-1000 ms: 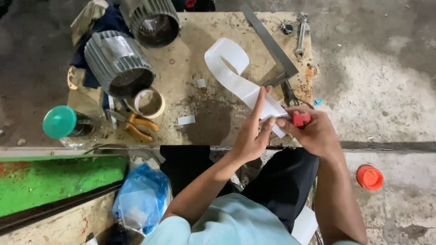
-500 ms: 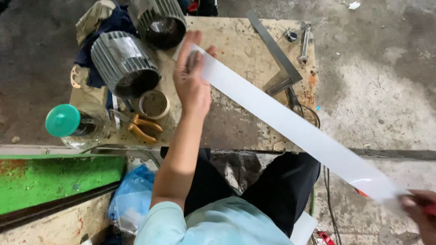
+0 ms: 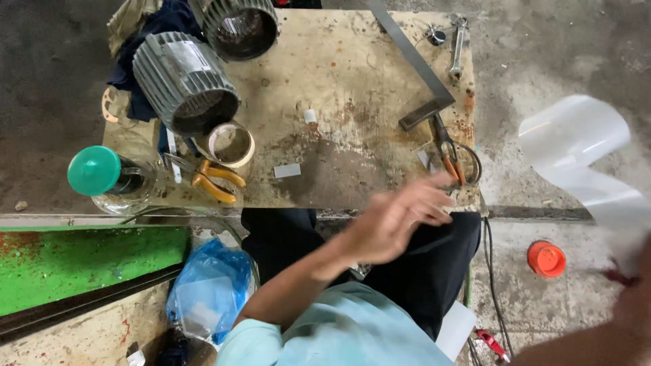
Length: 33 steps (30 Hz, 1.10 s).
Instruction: Cutting a white plastic insulation strip to size using a utility knife and a square ruler on a repair bench.
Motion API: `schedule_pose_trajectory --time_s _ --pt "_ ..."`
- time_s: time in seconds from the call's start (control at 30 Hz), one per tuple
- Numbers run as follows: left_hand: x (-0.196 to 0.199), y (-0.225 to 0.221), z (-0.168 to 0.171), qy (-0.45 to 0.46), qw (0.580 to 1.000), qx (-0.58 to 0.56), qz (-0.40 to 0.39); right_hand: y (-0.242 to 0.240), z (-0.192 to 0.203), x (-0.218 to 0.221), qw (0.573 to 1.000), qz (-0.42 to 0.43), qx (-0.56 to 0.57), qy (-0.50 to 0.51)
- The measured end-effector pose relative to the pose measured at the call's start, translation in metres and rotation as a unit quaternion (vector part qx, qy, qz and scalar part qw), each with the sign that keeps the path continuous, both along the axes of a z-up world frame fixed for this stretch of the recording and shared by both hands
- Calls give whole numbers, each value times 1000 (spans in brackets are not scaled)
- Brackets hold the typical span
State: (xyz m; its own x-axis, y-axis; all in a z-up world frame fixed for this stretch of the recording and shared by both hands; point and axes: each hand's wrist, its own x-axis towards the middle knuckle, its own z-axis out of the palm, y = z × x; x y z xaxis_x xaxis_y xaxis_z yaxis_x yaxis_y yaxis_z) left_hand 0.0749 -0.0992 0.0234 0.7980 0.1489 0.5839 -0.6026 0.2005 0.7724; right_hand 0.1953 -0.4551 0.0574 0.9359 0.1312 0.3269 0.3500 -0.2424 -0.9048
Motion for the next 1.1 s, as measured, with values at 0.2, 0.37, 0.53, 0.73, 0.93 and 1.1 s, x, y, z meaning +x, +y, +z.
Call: schedule_pose_trajectory --time_s 0.2,0.37,0.53,0.73,0.93,1.1 --pt "1 -42 16 148 956 8 -253 102 -40 -61 993 55 105 -20" --pt "35 22 18 192 980 51 28 206 7 -99 993 71 -89 4" --pt "35 82 -12 190 959 204 44 203 -4 -59 980 124 -153 4" --pt "9 70 12 180 935 304 -32 233 -5 -26 926 185 262 198" --pt "5 97 -28 173 925 334 60 186 -17 43 986 31 160 43" --pt "-3 112 -31 190 931 297 100 135 -55 82 994 -76 62 51"
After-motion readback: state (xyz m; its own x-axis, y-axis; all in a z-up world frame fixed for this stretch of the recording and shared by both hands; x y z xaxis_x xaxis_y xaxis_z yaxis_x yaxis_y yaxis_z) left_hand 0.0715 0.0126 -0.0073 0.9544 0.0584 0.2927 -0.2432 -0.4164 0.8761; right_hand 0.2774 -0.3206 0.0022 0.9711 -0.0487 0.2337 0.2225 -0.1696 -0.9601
